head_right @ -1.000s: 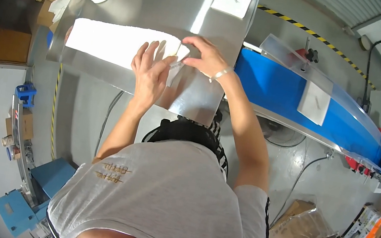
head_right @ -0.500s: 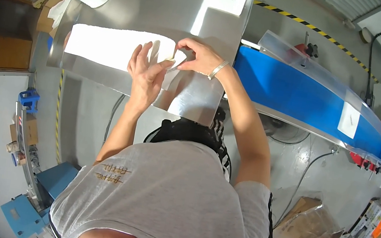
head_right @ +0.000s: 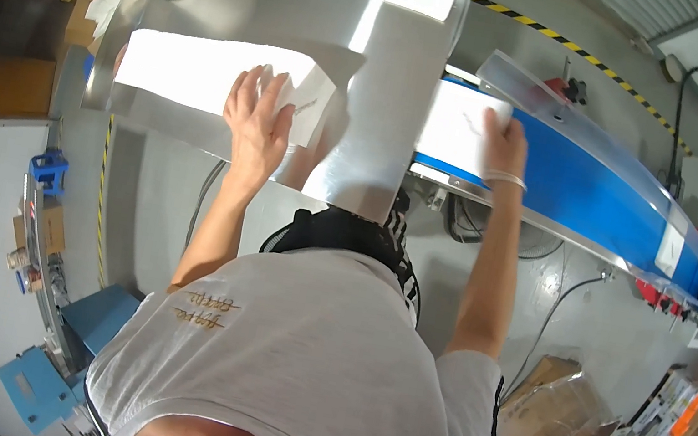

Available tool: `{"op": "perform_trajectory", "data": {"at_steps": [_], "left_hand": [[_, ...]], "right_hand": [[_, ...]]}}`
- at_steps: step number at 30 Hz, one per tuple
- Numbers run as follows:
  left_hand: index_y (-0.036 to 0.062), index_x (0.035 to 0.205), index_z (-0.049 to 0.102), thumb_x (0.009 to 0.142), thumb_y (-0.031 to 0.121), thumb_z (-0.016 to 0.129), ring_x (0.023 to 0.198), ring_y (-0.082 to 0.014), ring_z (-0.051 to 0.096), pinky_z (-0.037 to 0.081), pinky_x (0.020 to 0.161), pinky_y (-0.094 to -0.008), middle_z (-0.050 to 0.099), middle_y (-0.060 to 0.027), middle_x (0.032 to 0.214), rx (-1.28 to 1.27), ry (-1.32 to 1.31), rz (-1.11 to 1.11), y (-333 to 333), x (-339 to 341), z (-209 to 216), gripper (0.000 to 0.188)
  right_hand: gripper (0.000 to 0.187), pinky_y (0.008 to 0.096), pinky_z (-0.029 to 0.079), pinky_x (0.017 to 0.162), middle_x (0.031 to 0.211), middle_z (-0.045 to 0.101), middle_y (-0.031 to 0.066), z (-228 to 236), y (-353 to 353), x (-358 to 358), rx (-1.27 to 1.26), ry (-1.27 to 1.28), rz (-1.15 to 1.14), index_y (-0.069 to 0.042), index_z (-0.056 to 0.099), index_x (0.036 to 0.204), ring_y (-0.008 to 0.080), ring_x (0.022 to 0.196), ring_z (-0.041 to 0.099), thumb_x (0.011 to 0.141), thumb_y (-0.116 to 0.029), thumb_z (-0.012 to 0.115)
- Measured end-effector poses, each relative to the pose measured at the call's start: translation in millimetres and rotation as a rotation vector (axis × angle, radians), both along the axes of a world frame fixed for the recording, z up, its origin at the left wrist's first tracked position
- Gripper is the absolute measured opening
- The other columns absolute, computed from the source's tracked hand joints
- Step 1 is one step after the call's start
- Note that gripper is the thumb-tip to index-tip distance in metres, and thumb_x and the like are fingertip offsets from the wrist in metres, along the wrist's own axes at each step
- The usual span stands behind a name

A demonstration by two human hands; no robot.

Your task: Sorting and placing folded paper components onto a moving conveyor belt in a production facility.

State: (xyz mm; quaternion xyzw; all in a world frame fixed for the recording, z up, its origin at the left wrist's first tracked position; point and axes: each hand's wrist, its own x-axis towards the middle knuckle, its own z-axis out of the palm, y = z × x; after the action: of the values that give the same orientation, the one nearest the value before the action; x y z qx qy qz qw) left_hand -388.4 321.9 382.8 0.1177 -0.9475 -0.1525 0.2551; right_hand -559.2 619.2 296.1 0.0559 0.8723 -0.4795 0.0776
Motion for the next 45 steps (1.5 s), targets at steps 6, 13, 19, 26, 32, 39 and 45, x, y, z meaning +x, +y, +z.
{"op": "perform_trajectory", "data": {"at_steps": [6, 13, 19, 26, 32, 39, 45], "left_hand": [[0.0095, 0.114, 0.058, 0.075, 0.002, 0.062, 0.119, -0.0385, 0.037, 0.029, 0.097, -0.0487, 0.043, -0.0165, 0.127, -0.057, 0.006, 0.005, 1.1, 4.1, -0.6, 0.041], [0.0163, 0.104, 0.066, 0.074, 0.003, 0.064, 0.120, -0.0379, 0.034, 0.026, 0.098, -0.0478, 0.043, -0.0135, 0.128, -0.103, -0.012, -0.035, 0.0, 7.1, -1.9, 0.033], [0.0132, 0.105, 0.064, 0.074, 0.015, 0.068, 0.123, -0.0387, 0.028, 0.022, 0.100, -0.0483, 0.036, -0.0150, 0.132, 0.000, -0.001, -0.041, -11.8, 10.4, 6.1, 0.031], [0.0100, 0.113, 0.059, 0.075, 0.002, 0.061, 0.120, -0.0366, 0.035, 0.026, 0.099, -0.0469, 0.044, -0.0147, 0.127, -0.016, 0.018, -0.003, -16.7, 8.5, 0.4, 0.039], [0.0128, 0.106, 0.064, 0.074, 0.001, 0.062, 0.121, -0.0372, 0.034, 0.025, 0.100, -0.0468, 0.044, -0.0133, 0.127, -0.021, 0.042, -0.003, -14.0, 11.0, -5.4, 0.035], [0.0162, 0.099, 0.067, 0.072, 0.008, 0.066, 0.124, -0.0381, 0.028, 0.019, 0.100, -0.0510, 0.038, -0.0127, 0.131, 0.017, 0.021, -0.053, -13.8, 7.9, 3.8, 0.028], [0.0122, 0.110, 0.061, 0.074, 0.006, 0.064, 0.123, -0.0390, 0.028, 0.023, 0.100, -0.0489, 0.035, -0.0166, 0.132, 0.064, 0.038, 0.056, -27.1, 13.6, -0.6, 0.036]], "right_hand": [[0.058, 0.0369, 0.042, 0.086, 0.111, 0.056, 0.0148, 29.2, 9.1, 9.6, 1.009, 0.615, -0.143, -0.005, 0.053, 0.112, 0.0313, 0.097, 0.054, 0.070, -0.039, 0.072], [0.048, 0.0332, 0.045, 0.087, 0.114, 0.053, 0.0085, 66.5, -143.4, 26.8, -0.228, 0.270, 0.892, -0.012, 0.053, 0.114, 0.0238, 0.105, 0.053, 0.070, -0.016, 0.073], [0.028, 0.0268, 0.044, 0.080, 0.106, 0.056, 0.0045, 39.5, -145.9, 19.2, -0.403, 0.092, 0.923, -0.005, 0.052, 0.103, 0.0129, 0.094, 0.053, 0.081, -0.014, 0.066], [0.038, 0.0324, 0.044, 0.065, 0.077, 0.057, 0.0149, 0.0, -18.8, -0.3, 0.078, 0.093, 0.003, 0.000, 0.056, 0.090, 0.0207, 0.070, 0.054, 0.082, -0.037, 0.061], [0.055, 0.0384, 0.041, 0.090, 0.115, 0.054, 0.0167, 34.2, -28.8, 3.1, 0.528, 0.692, 0.193, -0.006, 0.052, 0.116, 0.0334, 0.104, 0.051, 0.072, -0.030, 0.072], [0.045, 0.0311, 0.043, 0.084, 0.120, 0.049, 0.0094, 41.9, -166.9, 21.8, -0.231, 0.315, 1.030, -0.011, 0.051, 0.115, 0.0232, 0.106, 0.050, 0.075, -0.017, 0.070], [0.026, 0.0232, 0.043, 0.063, 0.080, 0.055, 0.0006, 8.8, -116.4, 23.0, -0.562, -0.016, 0.479, -0.003, 0.053, 0.095, 0.0083, 0.071, 0.049, 0.086, -0.026, 0.062]]}}
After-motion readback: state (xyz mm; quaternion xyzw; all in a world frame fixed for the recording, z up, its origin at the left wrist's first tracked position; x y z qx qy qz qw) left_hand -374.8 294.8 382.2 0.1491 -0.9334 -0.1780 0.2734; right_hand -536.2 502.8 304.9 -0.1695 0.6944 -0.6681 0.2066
